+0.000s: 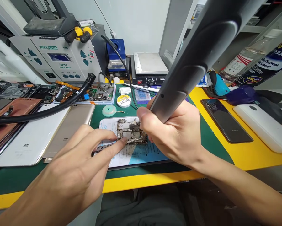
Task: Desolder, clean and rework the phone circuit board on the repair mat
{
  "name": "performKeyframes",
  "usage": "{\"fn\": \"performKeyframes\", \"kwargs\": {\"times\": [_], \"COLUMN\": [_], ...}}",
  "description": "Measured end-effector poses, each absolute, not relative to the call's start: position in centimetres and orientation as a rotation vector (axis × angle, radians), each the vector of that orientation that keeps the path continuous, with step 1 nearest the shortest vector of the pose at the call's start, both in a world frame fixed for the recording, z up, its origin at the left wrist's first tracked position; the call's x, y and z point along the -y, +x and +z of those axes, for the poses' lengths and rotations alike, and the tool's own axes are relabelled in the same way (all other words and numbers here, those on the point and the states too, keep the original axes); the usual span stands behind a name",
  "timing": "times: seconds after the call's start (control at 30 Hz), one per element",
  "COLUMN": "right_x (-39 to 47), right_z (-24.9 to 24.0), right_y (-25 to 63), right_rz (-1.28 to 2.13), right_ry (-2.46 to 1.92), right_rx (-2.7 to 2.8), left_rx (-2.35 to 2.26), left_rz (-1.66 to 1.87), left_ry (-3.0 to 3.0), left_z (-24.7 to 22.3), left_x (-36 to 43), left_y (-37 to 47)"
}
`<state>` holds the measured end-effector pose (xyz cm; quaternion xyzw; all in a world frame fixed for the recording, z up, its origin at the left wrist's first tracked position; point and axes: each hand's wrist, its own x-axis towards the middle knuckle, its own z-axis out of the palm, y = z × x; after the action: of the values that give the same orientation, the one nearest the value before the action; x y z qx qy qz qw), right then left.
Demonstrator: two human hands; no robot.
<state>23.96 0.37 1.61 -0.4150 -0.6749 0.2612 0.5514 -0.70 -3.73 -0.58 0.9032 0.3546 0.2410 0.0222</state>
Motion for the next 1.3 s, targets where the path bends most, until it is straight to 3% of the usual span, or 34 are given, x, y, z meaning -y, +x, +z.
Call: {"fn": "performKeyframes", "kwargs": {"times": [1.3], "right_x": [-0.56], "right_z": [1.73], "right_y": [23.82], "right_rz": [0.633], "right_ry": [-0.961], "right_rx": [1.584], "left_rx": [-0.963], "left_rz": [0.797], "left_ry": [2.893], "left_z": [-0.37], "left_x": [3.36], "left_y": [-0.6]}}
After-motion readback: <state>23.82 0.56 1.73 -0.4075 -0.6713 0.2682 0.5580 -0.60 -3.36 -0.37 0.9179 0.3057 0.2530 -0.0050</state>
